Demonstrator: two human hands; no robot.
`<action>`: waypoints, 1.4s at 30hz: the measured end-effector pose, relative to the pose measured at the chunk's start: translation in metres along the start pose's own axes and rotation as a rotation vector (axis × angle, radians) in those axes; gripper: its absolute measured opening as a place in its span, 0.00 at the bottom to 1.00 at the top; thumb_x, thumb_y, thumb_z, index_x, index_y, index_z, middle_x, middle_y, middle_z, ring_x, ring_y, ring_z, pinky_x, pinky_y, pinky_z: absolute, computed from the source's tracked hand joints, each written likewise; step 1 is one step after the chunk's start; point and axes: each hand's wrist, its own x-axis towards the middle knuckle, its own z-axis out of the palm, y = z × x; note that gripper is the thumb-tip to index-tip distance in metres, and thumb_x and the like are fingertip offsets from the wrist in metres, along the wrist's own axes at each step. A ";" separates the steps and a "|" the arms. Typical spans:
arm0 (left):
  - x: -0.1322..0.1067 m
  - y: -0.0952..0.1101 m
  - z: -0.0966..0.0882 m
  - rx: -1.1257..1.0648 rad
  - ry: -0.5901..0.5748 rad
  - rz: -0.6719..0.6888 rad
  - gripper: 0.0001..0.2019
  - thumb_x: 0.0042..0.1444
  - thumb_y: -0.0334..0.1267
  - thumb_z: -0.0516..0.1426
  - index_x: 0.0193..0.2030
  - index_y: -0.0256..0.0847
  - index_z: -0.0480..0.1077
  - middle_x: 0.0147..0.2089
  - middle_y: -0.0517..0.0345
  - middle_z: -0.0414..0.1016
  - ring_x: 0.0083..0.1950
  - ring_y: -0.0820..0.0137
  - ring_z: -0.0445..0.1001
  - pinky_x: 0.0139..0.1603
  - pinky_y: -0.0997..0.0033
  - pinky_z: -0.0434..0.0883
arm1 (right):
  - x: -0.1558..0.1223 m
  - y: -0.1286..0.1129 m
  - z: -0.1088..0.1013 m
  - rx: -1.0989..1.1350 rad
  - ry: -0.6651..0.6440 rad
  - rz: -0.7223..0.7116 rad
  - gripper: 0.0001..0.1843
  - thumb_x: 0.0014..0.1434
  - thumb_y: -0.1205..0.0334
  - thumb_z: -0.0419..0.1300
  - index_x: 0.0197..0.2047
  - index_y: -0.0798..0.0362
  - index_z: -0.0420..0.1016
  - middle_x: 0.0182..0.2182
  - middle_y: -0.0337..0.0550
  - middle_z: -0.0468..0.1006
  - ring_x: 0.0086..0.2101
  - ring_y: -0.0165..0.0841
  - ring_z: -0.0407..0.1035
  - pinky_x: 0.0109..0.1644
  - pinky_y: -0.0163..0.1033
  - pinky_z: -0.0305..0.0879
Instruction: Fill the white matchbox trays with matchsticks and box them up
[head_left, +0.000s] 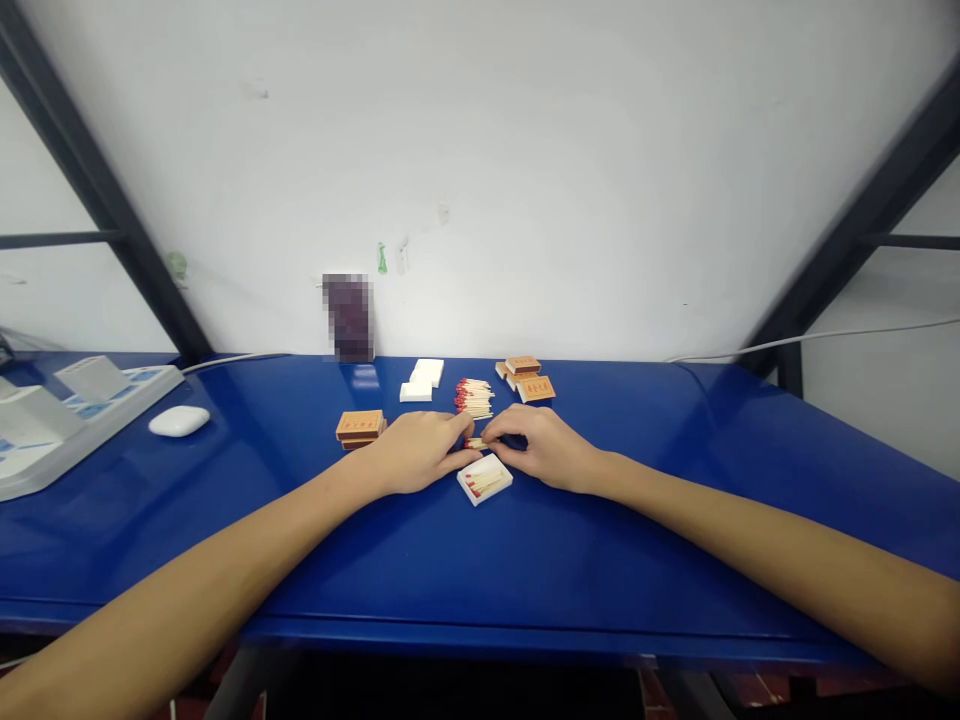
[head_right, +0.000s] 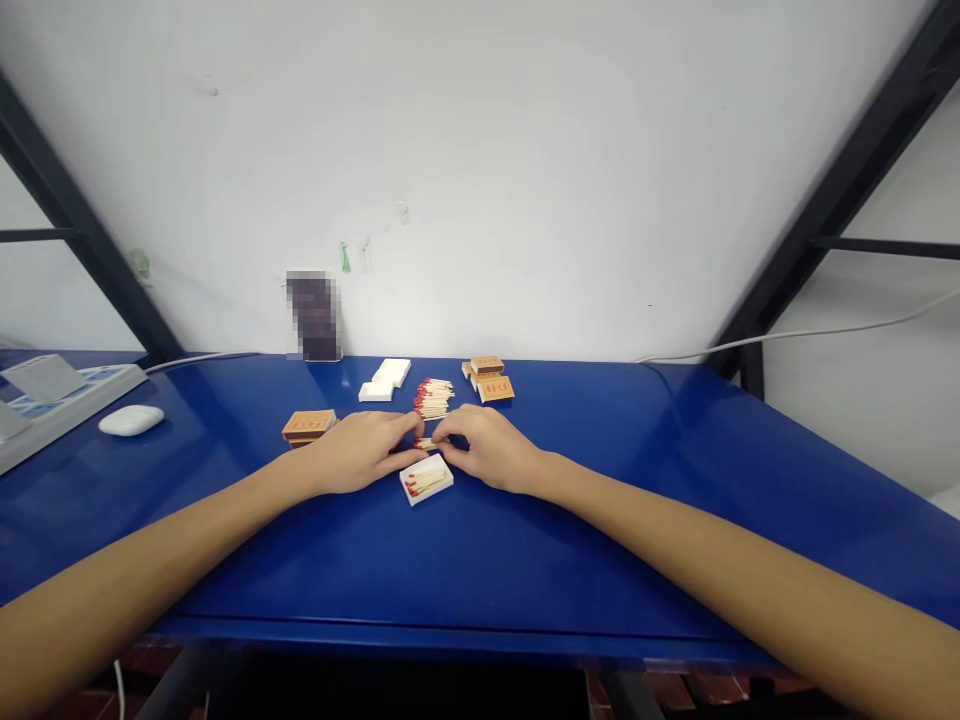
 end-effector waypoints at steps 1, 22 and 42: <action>0.000 0.000 0.001 0.003 0.003 0.001 0.16 0.68 0.53 0.46 0.43 0.42 0.65 0.35 0.56 0.74 0.35 0.63 0.75 0.31 0.69 0.64 | 0.000 0.000 0.000 0.003 -0.002 0.000 0.07 0.60 0.70 0.58 0.36 0.52 0.77 0.34 0.43 0.82 0.35 0.35 0.73 0.40 0.39 0.68; 0.003 -0.004 0.001 -0.237 0.012 -0.041 0.14 0.65 0.49 0.49 0.37 0.42 0.66 0.31 0.60 0.72 0.31 0.69 0.71 0.28 0.71 0.59 | 0.000 -0.001 0.001 0.027 0.008 -0.015 0.05 0.62 0.67 0.58 0.39 0.52 0.76 0.35 0.44 0.80 0.36 0.35 0.72 0.40 0.40 0.68; 0.002 -0.004 0.007 -0.196 0.056 -0.006 0.11 0.66 0.46 0.50 0.39 0.43 0.66 0.30 0.62 0.71 0.30 0.70 0.69 0.28 0.72 0.57 | 0.000 -0.002 0.001 0.073 0.025 -0.022 0.07 0.62 0.69 0.59 0.39 0.53 0.79 0.33 0.42 0.81 0.34 0.33 0.73 0.38 0.37 0.68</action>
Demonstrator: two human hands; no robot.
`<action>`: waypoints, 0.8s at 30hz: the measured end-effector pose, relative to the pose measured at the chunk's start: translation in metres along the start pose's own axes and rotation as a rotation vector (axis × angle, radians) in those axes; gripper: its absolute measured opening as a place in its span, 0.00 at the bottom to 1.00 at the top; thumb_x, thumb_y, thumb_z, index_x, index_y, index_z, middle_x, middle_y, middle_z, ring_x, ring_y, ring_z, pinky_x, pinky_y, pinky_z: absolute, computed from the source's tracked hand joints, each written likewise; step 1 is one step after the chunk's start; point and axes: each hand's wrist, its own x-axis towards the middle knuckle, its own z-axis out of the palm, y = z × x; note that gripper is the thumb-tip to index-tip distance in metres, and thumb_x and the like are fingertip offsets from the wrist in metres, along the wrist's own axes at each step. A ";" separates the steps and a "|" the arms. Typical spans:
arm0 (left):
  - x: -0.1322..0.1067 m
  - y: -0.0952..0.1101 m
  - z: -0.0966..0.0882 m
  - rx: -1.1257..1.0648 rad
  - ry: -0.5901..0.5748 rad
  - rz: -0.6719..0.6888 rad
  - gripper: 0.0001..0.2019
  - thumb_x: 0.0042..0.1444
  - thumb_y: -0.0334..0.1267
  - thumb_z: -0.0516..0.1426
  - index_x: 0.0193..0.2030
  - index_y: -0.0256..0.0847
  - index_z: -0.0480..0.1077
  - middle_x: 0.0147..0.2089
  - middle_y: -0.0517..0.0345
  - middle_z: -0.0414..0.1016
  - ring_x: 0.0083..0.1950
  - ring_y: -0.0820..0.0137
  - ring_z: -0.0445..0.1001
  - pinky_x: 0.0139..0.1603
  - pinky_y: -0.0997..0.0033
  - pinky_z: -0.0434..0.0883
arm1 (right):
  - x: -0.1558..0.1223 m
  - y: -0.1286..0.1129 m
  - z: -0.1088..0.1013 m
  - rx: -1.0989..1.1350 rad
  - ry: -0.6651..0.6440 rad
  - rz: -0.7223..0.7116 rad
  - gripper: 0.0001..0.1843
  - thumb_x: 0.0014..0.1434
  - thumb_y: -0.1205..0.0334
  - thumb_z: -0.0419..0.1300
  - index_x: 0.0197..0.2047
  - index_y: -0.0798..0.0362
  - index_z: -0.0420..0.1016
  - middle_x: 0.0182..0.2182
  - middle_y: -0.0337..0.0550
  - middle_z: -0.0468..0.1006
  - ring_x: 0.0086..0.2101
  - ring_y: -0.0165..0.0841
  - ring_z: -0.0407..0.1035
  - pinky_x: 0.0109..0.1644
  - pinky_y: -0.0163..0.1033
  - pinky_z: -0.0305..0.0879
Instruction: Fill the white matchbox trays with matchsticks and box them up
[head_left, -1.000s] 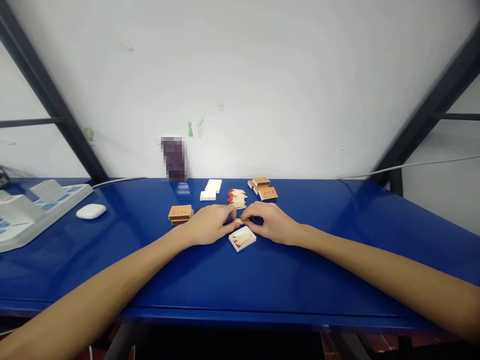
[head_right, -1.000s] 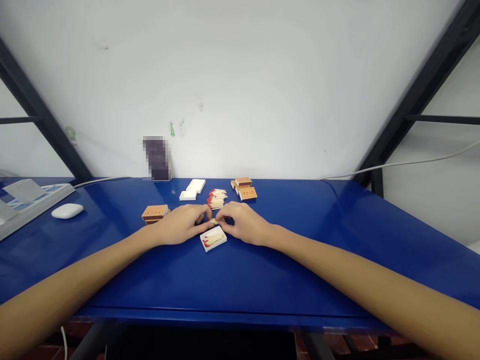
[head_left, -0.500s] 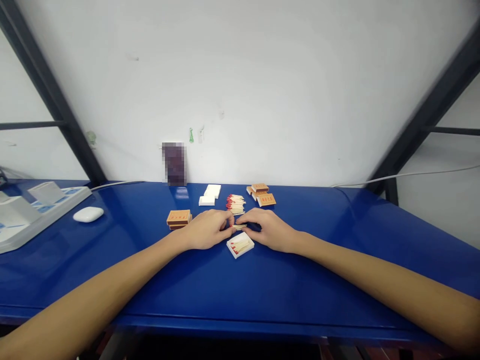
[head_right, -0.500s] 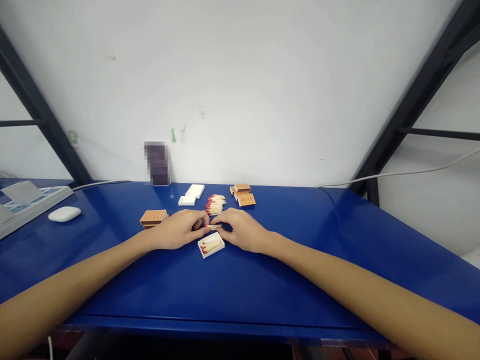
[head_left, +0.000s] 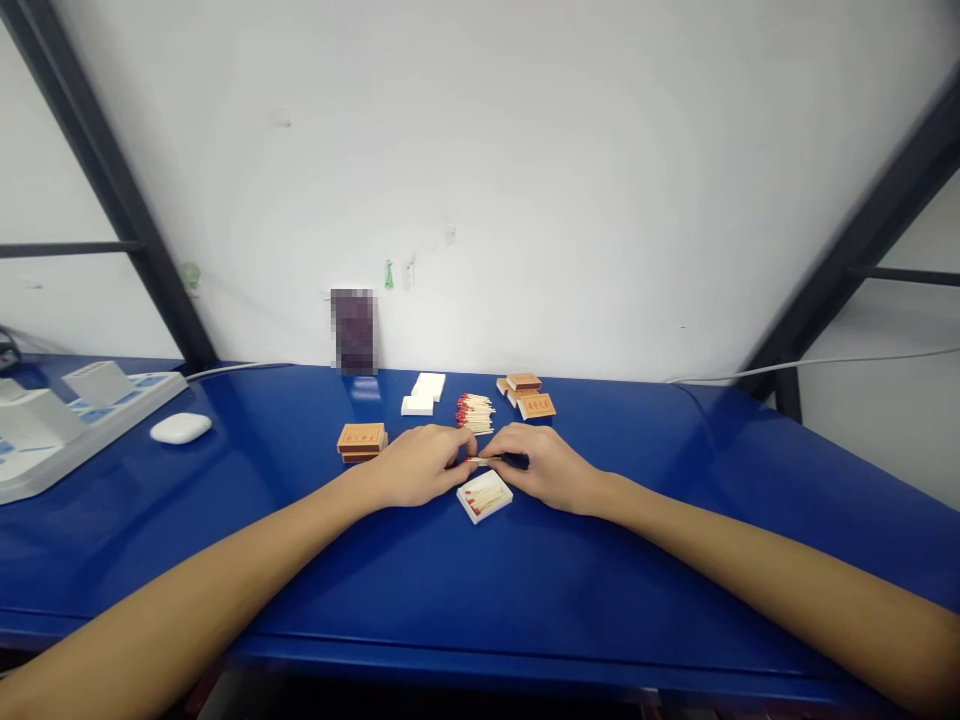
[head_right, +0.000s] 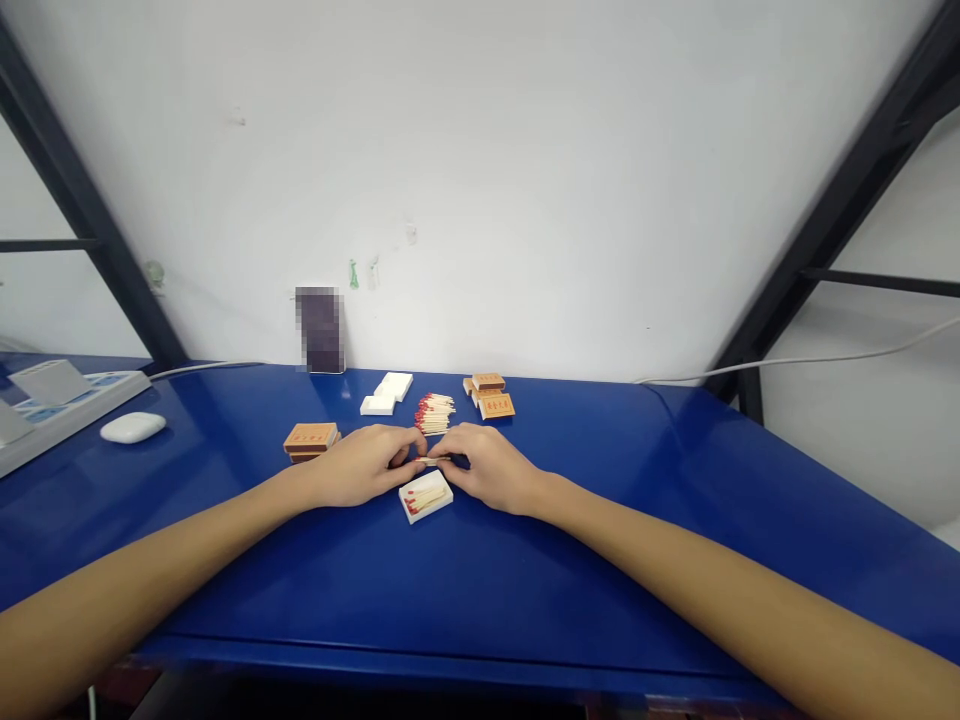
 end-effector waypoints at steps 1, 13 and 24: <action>0.000 0.000 0.000 0.006 0.003 -0.001 0.11 0.66 0.46 0.50 0.39 0.43 0.66 0.30 0.61 0.71 0.30 0.69 0.69 0.28 0.72 0.56 | 0.000 0.000 0.000 0.006 0.002 -0.004 0.07 0.62 0.69 0.59 0.39 0.53 0.79 0.33 0.43 0.81 0.34 0.33 0.73 0.38 0.37 0.68; 0.001 0.002 0.002 0.075 -0.001 0.009 0.10 0.66 0.43 0.48 0.39 0.42 0.65 0.32 0.60 0.72 0.30 0.69 0.70 0.28 0.72 0.57 | 0.000 -0.002 -0.001 0.000 0.014 -0.040 0.08 0.64 0.67 0.57 0.39 0.53 0.79 0.33 0.44 0.81 0.34 0.32 0.73 0.38 0.37 0.69; 0.000 0.002 0.003 0.193 -0.043 -0.011 0.10 0.67 0.44 0.46 0.42 0.43 0.63 0.30 0.59 0.73 0.30 0.64 0.73 0.27 0.70 0.57 | 0.001 -0.001 -0.002 0.039 -0.030 -0.027 0.06 0.63 0.67 0.59 0.40 0.53 0.79 0.34 0.42 0.82 0.33 0.32 0.73 0.37 0.35 0.66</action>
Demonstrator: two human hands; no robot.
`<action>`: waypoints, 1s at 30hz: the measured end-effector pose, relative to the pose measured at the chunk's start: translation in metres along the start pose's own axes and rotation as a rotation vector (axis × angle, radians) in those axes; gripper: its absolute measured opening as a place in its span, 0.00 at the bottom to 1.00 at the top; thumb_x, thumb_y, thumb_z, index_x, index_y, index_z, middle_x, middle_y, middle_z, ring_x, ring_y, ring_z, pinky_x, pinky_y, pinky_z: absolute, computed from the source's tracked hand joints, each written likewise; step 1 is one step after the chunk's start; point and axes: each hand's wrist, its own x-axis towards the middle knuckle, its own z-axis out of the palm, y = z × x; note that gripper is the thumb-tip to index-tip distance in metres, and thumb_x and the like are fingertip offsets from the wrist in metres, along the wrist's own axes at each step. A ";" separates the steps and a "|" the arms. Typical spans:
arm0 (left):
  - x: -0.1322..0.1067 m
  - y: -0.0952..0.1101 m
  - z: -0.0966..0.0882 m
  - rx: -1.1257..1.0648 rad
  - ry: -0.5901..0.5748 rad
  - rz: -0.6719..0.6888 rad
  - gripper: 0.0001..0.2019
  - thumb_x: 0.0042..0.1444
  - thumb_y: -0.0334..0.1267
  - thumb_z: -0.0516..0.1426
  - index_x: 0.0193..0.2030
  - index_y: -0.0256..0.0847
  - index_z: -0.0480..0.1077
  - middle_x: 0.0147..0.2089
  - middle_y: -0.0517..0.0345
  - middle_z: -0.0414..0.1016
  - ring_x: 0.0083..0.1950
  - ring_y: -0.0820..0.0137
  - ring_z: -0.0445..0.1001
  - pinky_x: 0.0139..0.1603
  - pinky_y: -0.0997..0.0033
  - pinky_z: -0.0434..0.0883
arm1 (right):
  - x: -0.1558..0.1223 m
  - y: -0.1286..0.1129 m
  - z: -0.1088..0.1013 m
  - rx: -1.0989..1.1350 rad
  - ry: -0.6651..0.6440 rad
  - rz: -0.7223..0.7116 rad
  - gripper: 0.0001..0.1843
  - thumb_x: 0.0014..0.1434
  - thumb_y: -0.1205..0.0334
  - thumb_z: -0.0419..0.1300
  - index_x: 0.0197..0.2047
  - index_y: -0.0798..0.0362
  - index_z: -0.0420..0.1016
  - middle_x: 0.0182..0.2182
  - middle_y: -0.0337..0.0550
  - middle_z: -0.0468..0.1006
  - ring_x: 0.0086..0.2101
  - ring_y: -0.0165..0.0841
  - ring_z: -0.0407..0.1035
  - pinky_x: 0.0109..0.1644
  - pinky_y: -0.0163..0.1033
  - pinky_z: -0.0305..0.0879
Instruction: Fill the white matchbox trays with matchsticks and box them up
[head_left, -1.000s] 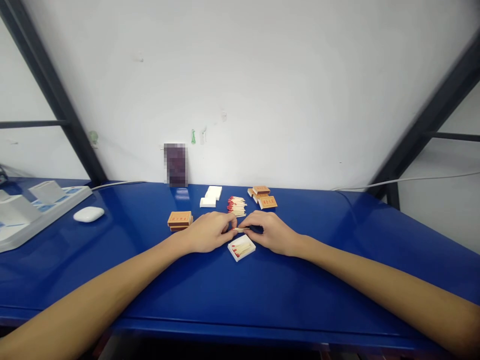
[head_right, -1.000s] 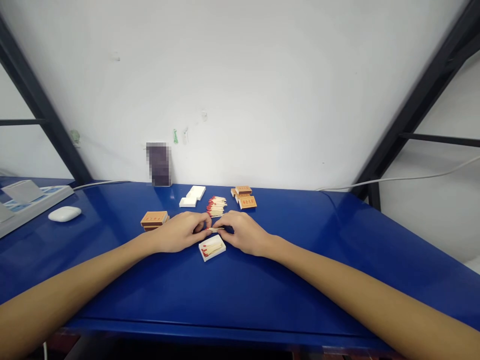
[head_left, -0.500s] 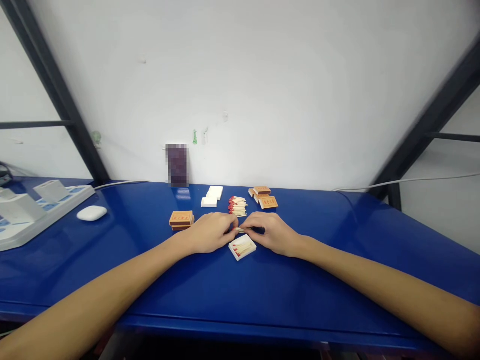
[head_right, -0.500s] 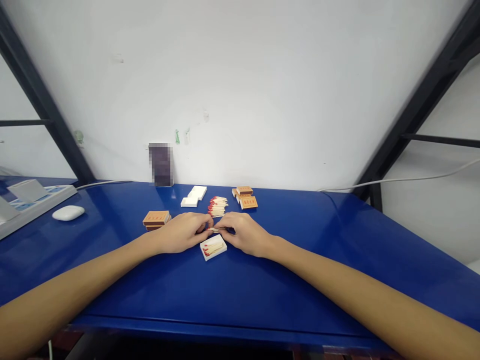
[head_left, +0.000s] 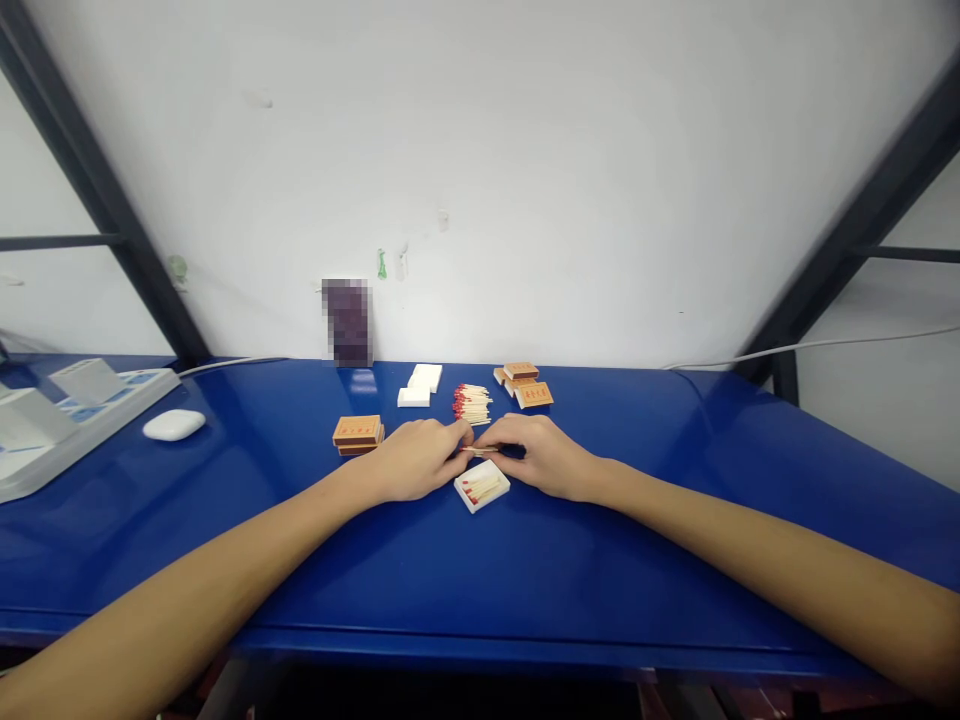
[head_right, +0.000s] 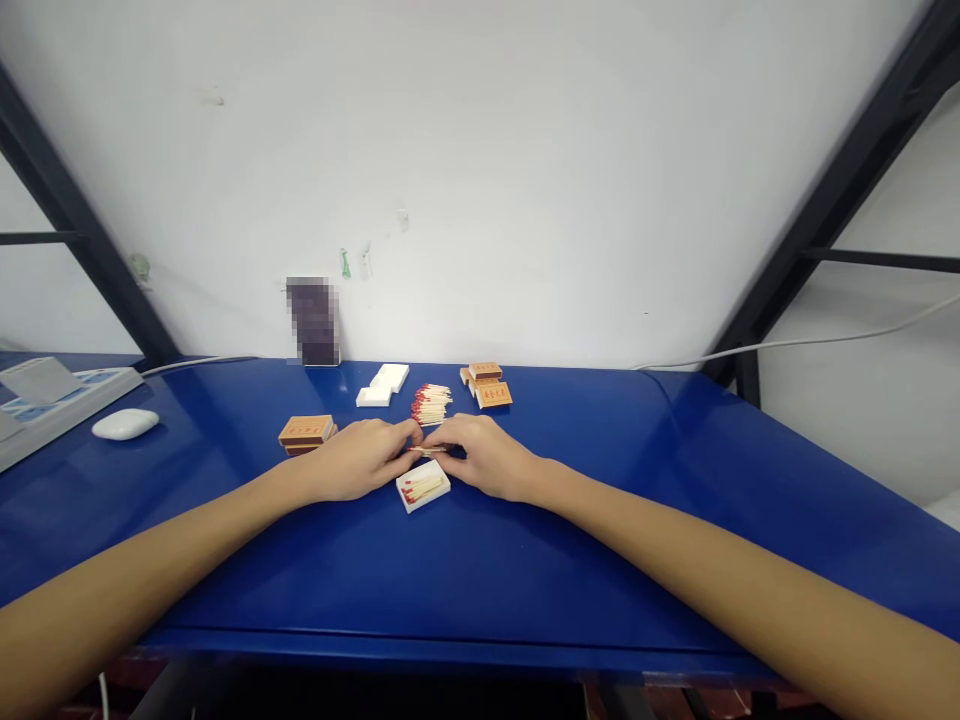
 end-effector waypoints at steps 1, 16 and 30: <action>0.000 0.000 0.000 0.004 -0.001 0.000 0.11 0.68 0.44 0.45 0.42 0.43 0.63 0.30 0.59 0.73 0.30 0.64 0.73 0.27 0.70 0.57 | 0.000 0.001 0.000 -0.003 0.007 0.006 0.06 0.63 0.66 0.60 0.41 0.53 0.79 0.34 0.42 0.82 0.33 0.32 0.73 0.36 0.35 0.66; 0.001 0.001 -0.002 0.000 -0.012 0.023 0.15 0.68 0.48 0.44 0.40 0.43 0.64 0.29 0.58 0.73 0.30 0.64 0.73 0.26 0.70 0.58 | -0.001 0.002 0.002 -0.061 0.030 -0.017 0.07 0.61 0.70 0.58 0.39 0.53 0.77 0.31 0.42 0.80 0.32 0.32 0.71 0.36 0.36 0.65; 0.001 0.005 -0.002 0.051 -0.038 0.004 0.12 0.69 0.42 0.43 0.43 0.41 0.63 0.32 0.54 0.74 0.32 0.61 0.75 0.30 0.68 0.64 | -0.001 0.001 0.001 -0.053 0.038 0.018 0.06 0.62 0.67 0.59 0.40 0.52 0.78 0.33 0.42 0.81 0.33 0.33 0.72 0.37 0.37 0.66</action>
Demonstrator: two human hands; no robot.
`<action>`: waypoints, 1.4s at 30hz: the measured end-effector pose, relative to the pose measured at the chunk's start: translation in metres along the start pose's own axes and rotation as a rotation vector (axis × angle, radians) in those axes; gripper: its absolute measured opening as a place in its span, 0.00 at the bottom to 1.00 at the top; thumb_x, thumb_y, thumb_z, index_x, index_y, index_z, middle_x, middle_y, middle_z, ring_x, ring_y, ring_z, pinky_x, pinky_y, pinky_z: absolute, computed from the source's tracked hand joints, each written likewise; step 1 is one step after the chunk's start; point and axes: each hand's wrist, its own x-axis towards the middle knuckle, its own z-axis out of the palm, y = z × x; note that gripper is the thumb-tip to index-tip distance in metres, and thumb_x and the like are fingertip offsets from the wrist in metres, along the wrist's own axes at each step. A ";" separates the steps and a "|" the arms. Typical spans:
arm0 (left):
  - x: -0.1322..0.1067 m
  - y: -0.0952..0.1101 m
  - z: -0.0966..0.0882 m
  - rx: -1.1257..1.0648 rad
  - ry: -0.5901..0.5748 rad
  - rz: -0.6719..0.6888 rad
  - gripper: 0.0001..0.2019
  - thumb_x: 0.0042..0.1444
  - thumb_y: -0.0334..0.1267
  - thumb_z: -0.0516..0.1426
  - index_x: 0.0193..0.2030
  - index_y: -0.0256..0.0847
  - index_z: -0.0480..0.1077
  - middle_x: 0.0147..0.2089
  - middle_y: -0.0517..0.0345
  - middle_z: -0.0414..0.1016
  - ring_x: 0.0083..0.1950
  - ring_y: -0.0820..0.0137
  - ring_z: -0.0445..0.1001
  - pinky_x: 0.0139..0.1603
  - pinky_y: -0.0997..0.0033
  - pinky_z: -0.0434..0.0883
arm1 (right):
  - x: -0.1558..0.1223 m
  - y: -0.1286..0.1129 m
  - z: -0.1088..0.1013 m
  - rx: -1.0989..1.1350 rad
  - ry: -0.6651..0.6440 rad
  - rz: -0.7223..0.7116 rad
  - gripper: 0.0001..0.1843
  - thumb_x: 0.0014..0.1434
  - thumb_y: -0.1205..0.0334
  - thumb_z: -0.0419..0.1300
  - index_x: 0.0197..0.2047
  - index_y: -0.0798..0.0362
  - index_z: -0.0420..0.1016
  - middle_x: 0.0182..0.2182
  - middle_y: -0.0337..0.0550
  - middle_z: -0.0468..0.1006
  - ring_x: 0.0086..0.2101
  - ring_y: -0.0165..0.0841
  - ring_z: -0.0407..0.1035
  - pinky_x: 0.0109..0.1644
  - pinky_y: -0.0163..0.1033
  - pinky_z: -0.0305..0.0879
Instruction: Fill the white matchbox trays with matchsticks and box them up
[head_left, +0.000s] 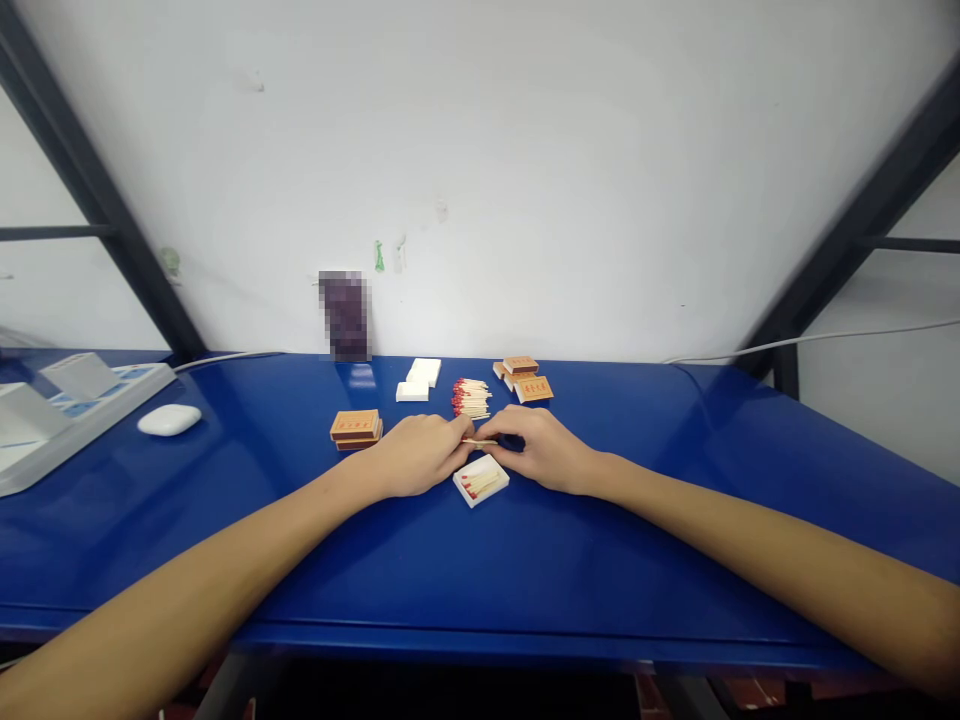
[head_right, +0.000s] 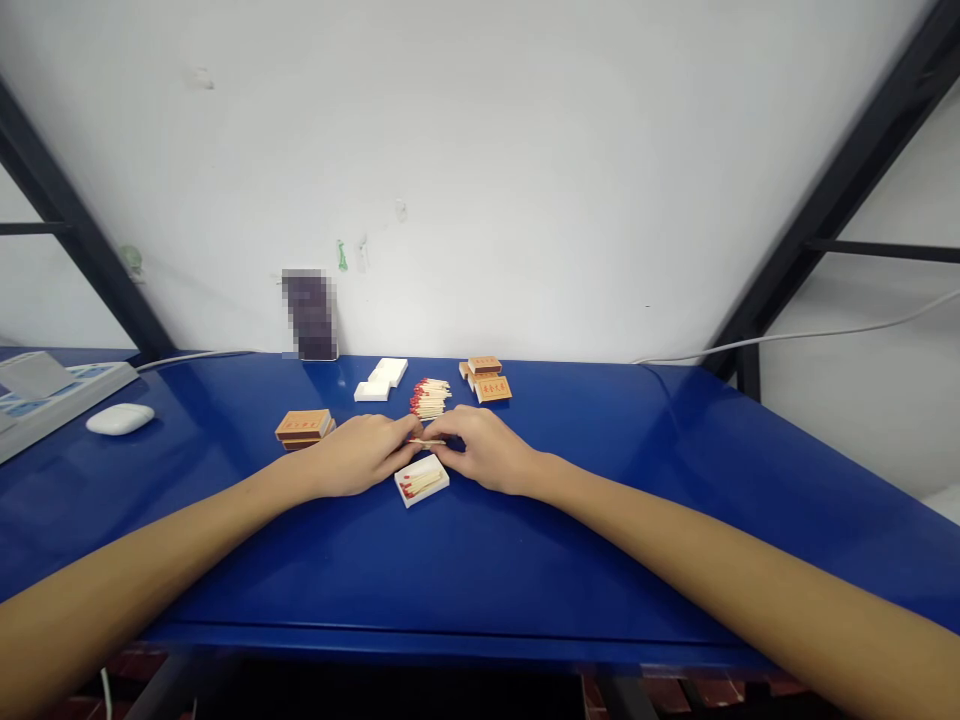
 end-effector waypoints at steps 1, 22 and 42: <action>0.000 0.000 0.000 0.001 0.001 0.000 0.12 0.69 0.42 0.43 0.43 0.41 0.63 0.32 0.54 0.74 0.33 0.61 0.75 0.30 0.68 0.64 | 0.000 0.000 0.000 0.004 0.006 -0.001 0.06 0.62 0.67 0.59 0.40 0.52 0.78 0.33 0.42 0.81 0.32 0.33 0.72 0.37 0.36 0.66; 0.000 0.000 0.000 -0.017 0.009 0.008 0.12 0.69 0.42 0.44 0.42 0.40 0.64 0.32 0.53 0.74 0.32 0.62 0.75 0.30 0.68 0.65 | -0.001 -0.001 0.001 0.027 0.052 -0.017 0.07 0.62 0.66 0.57 0.39 0.52 0.77 0.31 0.43 0.79 0.31 0.33 0.72 0.35 0.37 0.67; -0.001 0.001 0.000 -0.024 0.013 0.015 0.14 0.69 0.45 0.44 0.43 0.41 0.64 0.32 0.54 0.74 0.32 0.61 0.75 0.30 0.68 0.65 | -0.002 0.001 0.002 0.043 0.043 0.021 0.06 0.62 0.66 0.58 0.39 0.52 0.77 0.33 0.42 0.81 0.32 0.32 0.74 0.36 0.36 0.68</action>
